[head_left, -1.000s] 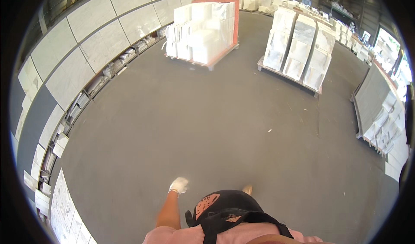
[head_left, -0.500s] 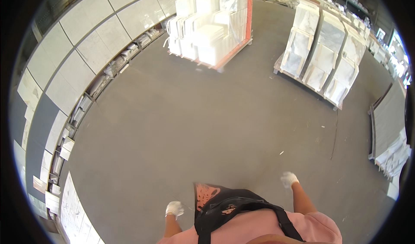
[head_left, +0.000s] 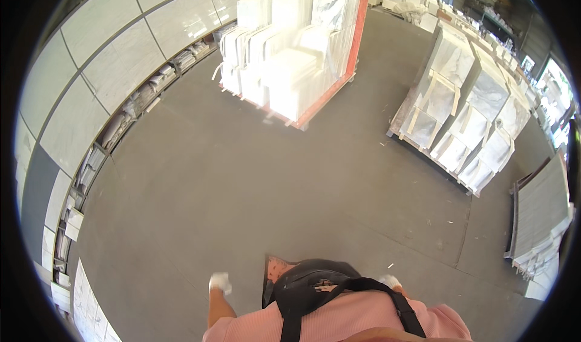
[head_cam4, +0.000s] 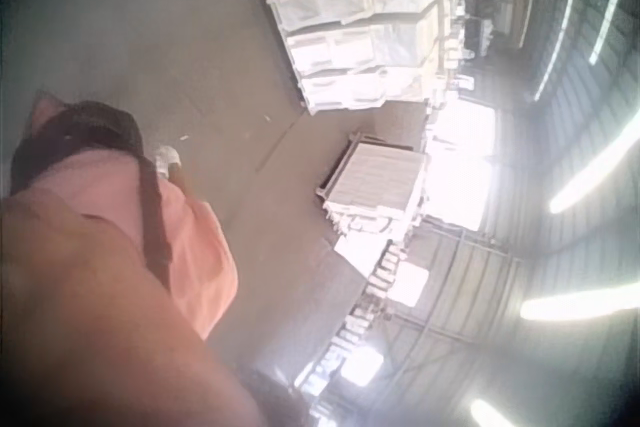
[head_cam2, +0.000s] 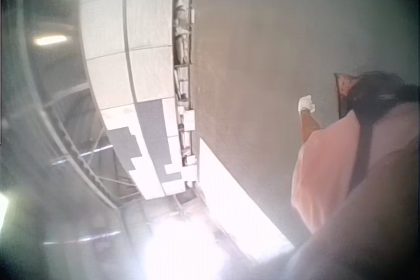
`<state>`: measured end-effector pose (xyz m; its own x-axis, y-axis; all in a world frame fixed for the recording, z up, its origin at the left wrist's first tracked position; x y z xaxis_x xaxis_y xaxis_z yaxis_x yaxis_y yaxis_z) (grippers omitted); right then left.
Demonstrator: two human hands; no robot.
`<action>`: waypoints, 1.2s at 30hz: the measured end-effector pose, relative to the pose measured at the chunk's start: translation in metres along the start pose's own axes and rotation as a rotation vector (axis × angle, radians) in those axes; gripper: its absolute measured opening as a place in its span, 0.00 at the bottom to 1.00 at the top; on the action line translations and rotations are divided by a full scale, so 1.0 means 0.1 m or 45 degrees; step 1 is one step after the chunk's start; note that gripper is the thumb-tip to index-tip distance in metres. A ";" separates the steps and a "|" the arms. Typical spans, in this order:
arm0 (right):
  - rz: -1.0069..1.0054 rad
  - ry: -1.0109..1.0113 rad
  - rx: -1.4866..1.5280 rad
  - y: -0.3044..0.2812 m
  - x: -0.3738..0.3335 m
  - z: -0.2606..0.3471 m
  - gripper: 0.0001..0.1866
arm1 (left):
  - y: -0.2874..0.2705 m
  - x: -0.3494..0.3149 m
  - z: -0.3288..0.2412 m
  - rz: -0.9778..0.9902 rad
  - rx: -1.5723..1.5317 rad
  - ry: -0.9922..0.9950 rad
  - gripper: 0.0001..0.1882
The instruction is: The person picks up white square tiles from a stack, carries them to a floor area, and places them in a grid pattern. The person repeats this process, picking up tiles and laying them out one by one.
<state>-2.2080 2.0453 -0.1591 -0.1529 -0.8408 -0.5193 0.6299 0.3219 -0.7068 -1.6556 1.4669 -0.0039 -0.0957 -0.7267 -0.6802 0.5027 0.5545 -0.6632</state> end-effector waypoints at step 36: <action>-0.398 0.723 0.626 -6.01 4.93 -1.62 0.27 | -8.66 5.58 -3.72 -0.009 -1.846 0.172 0.23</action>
<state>-2.7857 1.5076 -0.0685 -0.6566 -0.4687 -0.5910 0.7367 -0.2302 -0.6359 -2.4643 0.7323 0.0747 -0.2139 -0.7334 -0.6452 -0.7814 0.5249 -0.3375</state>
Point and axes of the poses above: each hand's wrist, its own x-axis towards the middle knuckle, its own y-axis out of the palm, z = x × y, the point moved 4 cm from there along x, towards the middle knuckle, and after that the axes turned 15 degrees about -y, right-handed, at the moved point
